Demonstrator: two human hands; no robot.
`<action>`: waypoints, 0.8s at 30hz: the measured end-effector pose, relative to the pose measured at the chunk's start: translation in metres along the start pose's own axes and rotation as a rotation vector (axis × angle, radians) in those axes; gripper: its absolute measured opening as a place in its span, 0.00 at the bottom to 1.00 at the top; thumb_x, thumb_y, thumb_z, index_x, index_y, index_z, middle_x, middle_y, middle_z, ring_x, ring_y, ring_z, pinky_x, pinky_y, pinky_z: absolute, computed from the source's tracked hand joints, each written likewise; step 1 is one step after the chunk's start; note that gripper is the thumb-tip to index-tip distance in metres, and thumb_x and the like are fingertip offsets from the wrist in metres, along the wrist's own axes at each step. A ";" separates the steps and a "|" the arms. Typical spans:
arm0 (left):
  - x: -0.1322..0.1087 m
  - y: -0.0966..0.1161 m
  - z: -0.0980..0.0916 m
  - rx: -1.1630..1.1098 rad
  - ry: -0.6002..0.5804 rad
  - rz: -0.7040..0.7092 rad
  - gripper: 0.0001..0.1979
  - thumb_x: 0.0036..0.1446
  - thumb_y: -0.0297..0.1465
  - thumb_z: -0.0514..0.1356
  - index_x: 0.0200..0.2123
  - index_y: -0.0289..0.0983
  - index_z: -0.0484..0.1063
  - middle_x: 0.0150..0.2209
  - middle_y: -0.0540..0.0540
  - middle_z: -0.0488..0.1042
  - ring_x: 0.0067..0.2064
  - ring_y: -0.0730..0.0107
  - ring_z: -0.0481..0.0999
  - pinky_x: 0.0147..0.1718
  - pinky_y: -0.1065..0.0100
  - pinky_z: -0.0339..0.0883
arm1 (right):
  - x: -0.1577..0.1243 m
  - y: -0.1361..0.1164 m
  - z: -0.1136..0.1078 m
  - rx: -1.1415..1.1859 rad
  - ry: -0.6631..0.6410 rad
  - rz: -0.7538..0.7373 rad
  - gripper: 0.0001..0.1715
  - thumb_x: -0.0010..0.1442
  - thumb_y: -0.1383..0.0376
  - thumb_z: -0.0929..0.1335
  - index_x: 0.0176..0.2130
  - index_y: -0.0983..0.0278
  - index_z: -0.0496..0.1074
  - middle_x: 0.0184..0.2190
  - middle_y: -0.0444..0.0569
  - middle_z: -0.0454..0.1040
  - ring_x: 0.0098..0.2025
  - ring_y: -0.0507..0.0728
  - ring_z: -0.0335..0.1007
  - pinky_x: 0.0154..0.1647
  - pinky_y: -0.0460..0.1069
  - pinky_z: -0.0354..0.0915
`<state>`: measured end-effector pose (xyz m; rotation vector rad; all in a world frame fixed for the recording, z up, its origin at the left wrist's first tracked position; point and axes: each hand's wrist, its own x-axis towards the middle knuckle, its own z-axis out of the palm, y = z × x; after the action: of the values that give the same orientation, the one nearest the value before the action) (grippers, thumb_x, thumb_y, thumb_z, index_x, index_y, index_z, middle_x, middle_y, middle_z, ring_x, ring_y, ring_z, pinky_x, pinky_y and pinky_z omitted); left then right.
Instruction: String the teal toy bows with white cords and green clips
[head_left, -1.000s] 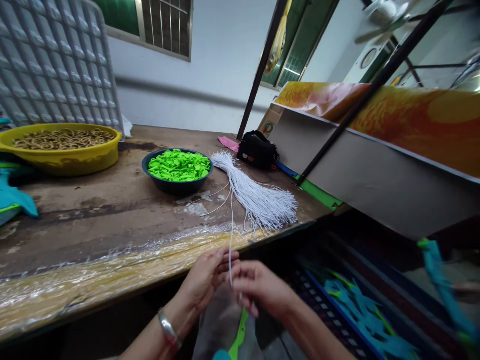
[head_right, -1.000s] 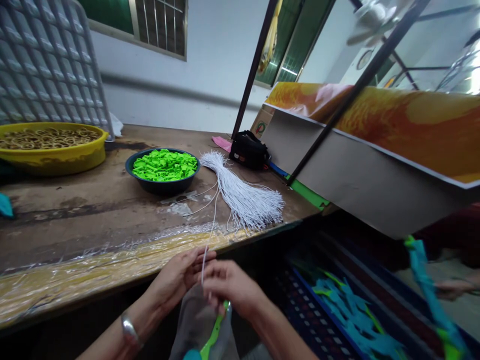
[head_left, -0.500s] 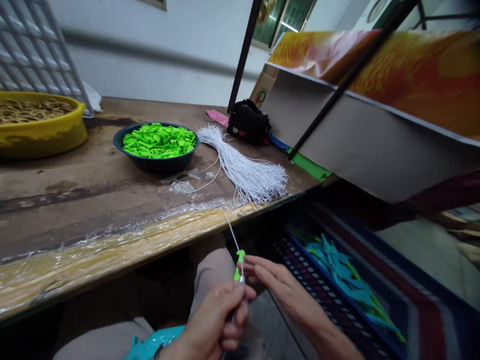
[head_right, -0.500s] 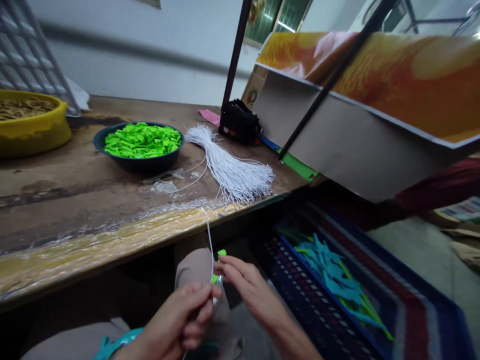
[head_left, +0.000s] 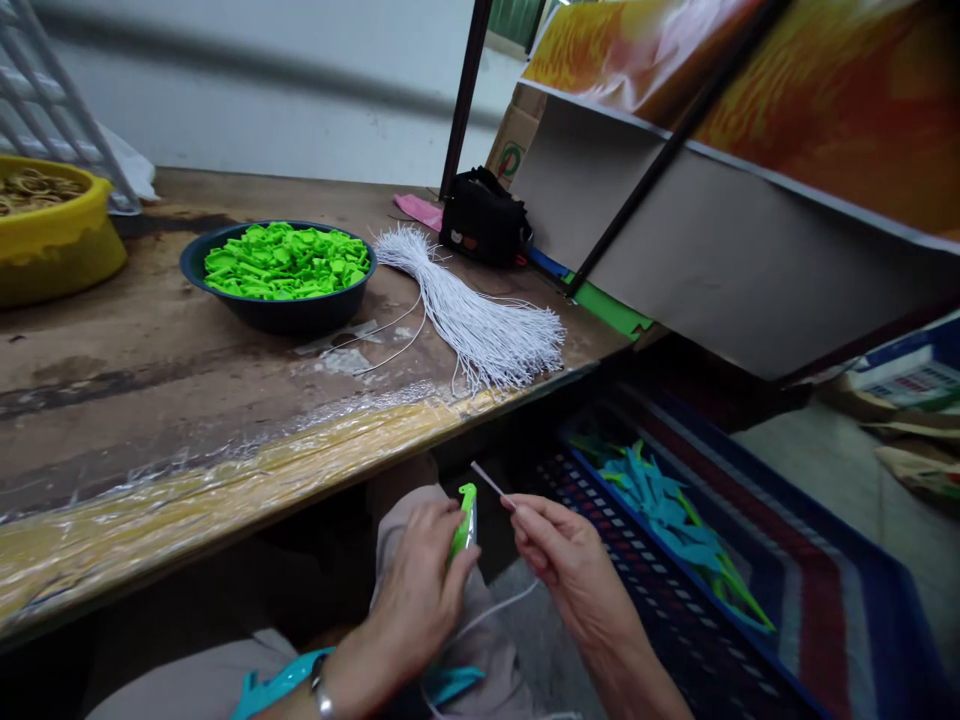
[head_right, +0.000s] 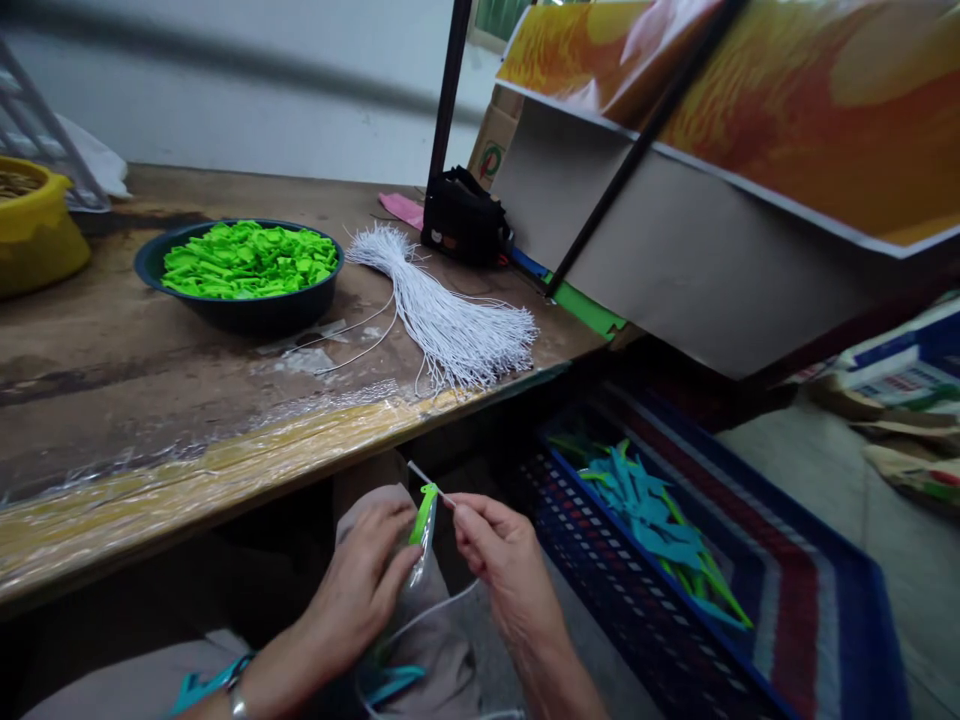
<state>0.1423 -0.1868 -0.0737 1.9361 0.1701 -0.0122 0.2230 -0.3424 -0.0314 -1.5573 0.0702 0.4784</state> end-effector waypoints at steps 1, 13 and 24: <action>0.010 -0.004 0.002 0.086 0.047 0.026 0.23 0.64 0.36 0.53 0.57 0.30 0.71 0.64 0.31 0.66 0.68 0.47 0.58 0.67 0.47 0.47 | 0.003 -0.001 -0.003 -0.070 0.008 -0.039 0.24 0.49 0.49 0.78 0.35 0.67 0.82 0.21 0.43 0.68 0.21 0.47 0.55 0.20 0.42 0.49; 0.040 -0.010 0.015 -0.512 -0.061 -0.111 0.14 0.57 0.34 0.59 0.46 0.38 0.67 0.48 0.37 0.78 0.42 0.58 0.81 0.46 0.56 0.73 | 0.008 -0.014 0.000 -0.591 -0.014 -0.387 0.11 0.60 0.61 0.67 0.29 0.64 0.73 0.24 0.44 0.71 0.26 0.52 0.66 0.27 0.44 0.59; 0.034 0.015 0.001 -0.855 -0.029 -0.135 0.13 0.57 0.39 0.65 0.32 0.35 0.70 0.26 0.53 0.69 0.25 0.75 0.66 0.28 0.72 0.64 | -0.002 -0.019 0.018 -0.944 -0.065 -0.713 0.10 0.69 0.68 0.66 0.38 0.61 0.77 0.30 0.45 0.76 0.31 0.53 0.73 0.33 0.46 0.62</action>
<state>0.1777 -0.1898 -0.0631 1.0692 0.2391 -0.0492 0.2230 -0.3240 -0.0128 -2.3142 -0.8447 -0.0471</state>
